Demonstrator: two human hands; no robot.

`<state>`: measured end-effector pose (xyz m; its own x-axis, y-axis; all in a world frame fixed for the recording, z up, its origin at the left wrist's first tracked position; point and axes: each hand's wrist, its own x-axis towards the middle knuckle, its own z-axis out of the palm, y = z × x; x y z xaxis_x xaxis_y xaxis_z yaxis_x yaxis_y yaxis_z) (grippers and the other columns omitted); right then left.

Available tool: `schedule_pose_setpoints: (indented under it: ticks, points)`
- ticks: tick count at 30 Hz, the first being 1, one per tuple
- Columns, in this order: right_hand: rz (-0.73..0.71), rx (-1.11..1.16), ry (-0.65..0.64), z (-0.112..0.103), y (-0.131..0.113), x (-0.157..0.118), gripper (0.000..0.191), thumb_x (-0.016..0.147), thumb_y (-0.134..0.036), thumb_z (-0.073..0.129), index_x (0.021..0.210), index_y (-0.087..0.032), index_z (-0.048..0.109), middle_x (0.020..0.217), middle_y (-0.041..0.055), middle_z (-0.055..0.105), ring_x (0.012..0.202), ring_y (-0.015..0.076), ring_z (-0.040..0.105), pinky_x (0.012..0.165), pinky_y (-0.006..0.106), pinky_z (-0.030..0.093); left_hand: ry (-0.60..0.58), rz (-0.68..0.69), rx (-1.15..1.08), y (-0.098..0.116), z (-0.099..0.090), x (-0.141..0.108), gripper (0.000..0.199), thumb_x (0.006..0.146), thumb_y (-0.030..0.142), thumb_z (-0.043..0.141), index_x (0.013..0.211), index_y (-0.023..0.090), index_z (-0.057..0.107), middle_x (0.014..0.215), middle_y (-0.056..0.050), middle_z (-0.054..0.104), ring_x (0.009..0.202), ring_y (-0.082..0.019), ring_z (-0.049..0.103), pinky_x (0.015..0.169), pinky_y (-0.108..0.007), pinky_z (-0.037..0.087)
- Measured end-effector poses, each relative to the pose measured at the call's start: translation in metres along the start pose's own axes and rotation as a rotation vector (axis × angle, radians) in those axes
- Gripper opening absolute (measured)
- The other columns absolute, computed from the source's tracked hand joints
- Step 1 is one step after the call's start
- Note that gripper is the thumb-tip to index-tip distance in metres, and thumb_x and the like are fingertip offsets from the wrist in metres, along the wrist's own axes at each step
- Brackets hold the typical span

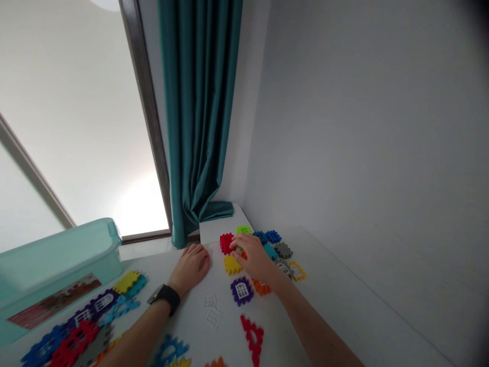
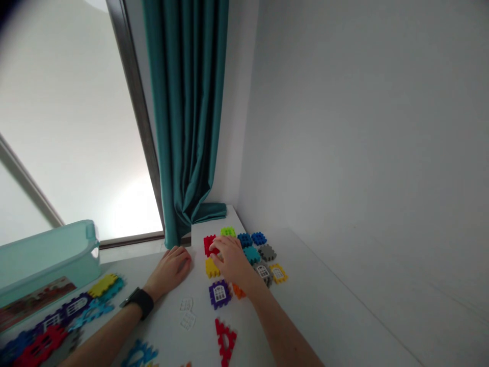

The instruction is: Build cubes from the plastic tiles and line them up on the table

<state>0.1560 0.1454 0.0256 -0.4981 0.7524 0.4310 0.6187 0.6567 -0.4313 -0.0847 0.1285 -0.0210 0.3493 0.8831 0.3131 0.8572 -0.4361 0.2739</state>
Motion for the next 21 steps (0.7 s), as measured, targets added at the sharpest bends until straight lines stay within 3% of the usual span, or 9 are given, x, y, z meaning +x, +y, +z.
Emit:
schedule_pose_setpoints:
  ticks: [14,17,21]
  points:
    - [0.032,0.033,-0.177,0.04,-0.067,-0.051,0.017,0.086,-0.014,0.063,0.099,-0.024,0.067,0.118,0.0045,0.066,0.115,0.0245,0.057,0.104,0.043,0.037,-0.034,-0.046,0.029,0.007,-0.004,-0.011,0.017,0.095,0.016,0.043,0.094,0.018,0.06,0.105,-0.01,0.062,0.101,-0.026,0.057,0.089,-0.041,0.043]
    - [0.03,0.039,-0.208,0.042,-0.074,-0.057,0.019,0.087,-0.013,0.062,0.101,-0.024,0.066,0.117,0.0045,0.066,0.114,0.0238,0.057,0.101,0.041,0.039,-0.064,-0.012,0.028,0.008,-0.013,-0.021,0.016,0.092,0.016,0.047,0.099,0.019,0.062,0.106,-0.01,0.063,0.104,-0.026,0.058,0.09,-0.04,0.044]
    - [0.004,0.059,-0.229,0.048,-0.08,-0.057,0.021,0.085,-0.01,0.061,0.1,-0.024,0.066,0.114,0.0043,0.067,0.112,0.0235,0.058,0.103,0.041,0.039,-0.11,0.051,0.035,0.001,-0.039,-0.044,0.013,0.09,0.018,0.053,0.091,0.02,0.065,0.098,-0.008,0.066,0.097,-0.026,0.06,0.091,-0.04,0.044]
